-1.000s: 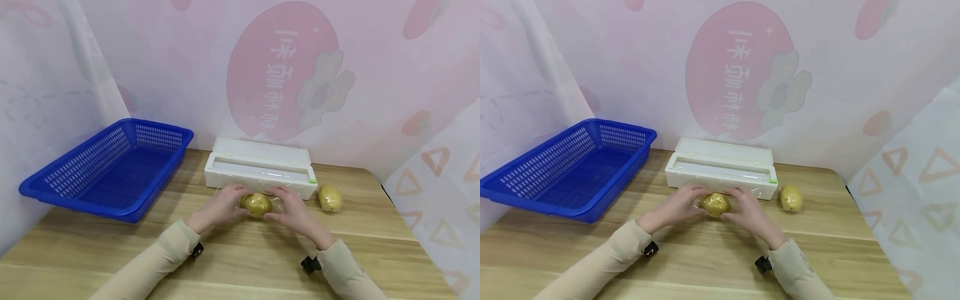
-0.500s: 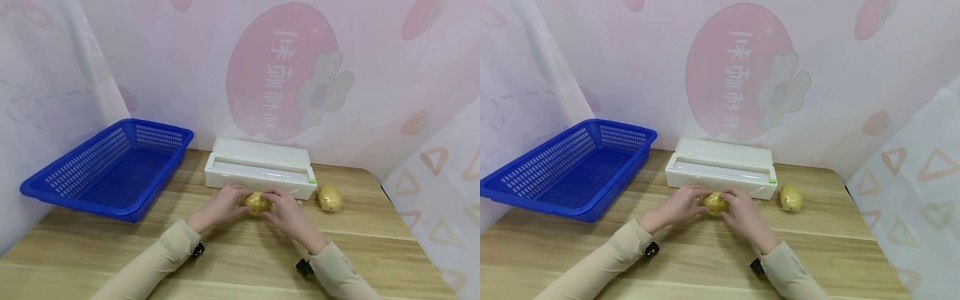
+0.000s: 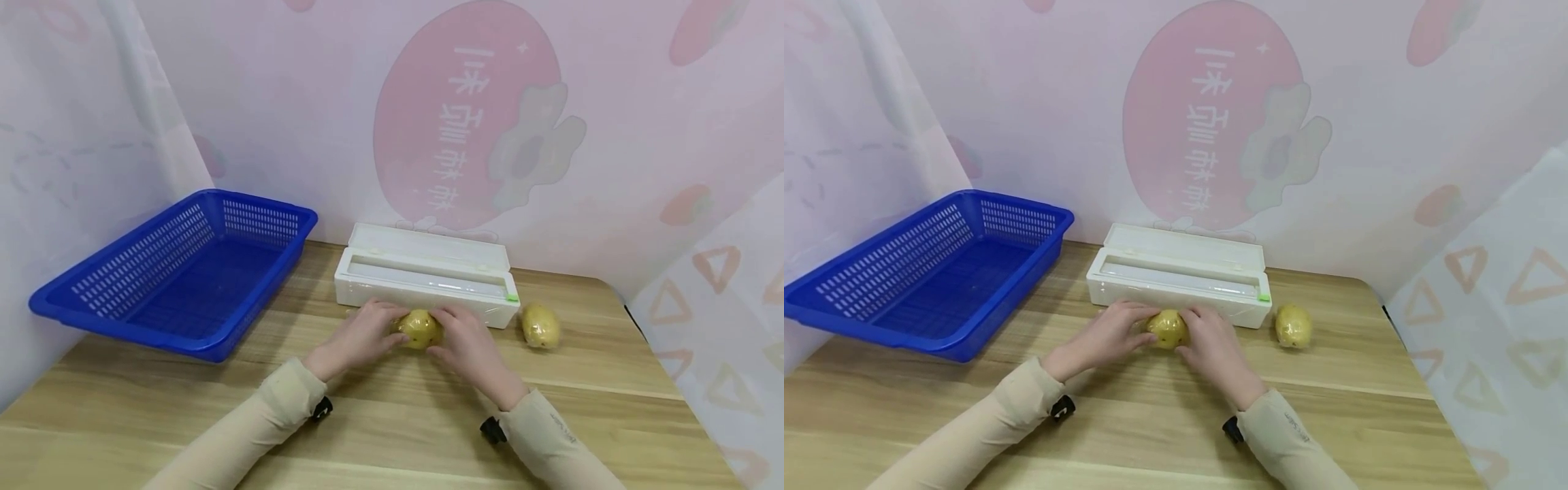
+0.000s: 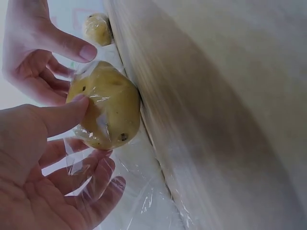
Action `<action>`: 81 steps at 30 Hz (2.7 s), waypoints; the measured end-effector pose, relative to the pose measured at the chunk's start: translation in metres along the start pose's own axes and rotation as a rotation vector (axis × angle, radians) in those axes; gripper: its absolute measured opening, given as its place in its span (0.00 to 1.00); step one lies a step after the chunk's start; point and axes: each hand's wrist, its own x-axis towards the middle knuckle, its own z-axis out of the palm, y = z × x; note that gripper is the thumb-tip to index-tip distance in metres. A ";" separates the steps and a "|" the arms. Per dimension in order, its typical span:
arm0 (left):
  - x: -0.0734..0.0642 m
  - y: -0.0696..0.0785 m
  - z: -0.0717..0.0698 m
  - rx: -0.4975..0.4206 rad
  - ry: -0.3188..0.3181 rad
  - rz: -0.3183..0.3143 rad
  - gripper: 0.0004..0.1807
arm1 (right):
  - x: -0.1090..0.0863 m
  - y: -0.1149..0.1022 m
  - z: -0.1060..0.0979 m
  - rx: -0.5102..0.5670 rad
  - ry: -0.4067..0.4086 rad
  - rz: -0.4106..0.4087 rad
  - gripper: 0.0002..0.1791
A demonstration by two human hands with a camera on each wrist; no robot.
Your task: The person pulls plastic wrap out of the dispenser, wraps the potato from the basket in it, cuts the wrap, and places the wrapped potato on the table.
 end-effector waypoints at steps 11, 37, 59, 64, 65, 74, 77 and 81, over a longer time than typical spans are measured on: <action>0.001 0.000 0.001 0.000 0.013 0.019 0.24 | 0.011 0.015 0.003 0.037 -0.099 -0.008 0.31; 0.002 0.008 -0.015 0.147 0.096 0.176 0.33 | 0.011 0.032 -0.004 0.586 -0.225 0.244 0.21; 0.017 0.010 -0.002 0.260 0.034 0.102 0.36 | 0.011 0.034 -0.009 0.718 -0.259 0.335 0.17; 0.018 0.007 -0.001 0.284 0.013 0.105 0.36 | 0.012 0.035 -0.009 0.661 -0.243 0.278 0.18; 0.018 0.007 -0.001 0.292 0.009 0.104 0.36 | 0.012 0.035 -0.009 0.643 -0.240 0.259 0.19; 0.019 0.006 -0.004 0.313 -0.025 0.092 0.38 | 0.011 0.027 -0.016 0.360 -0.131 0.193 0.38; 0.019 0.005 -0.005 0.317 -0.029 0.100 0.38 | 0.011 0.019 -0.019 0.277 -0.048 0.151 0.38; 0.019 0.002 -0.006 0.302 -0.034 0.108 0.38 | 0.011 0.010 -0.018 0.220 -0.026 0.103 0.38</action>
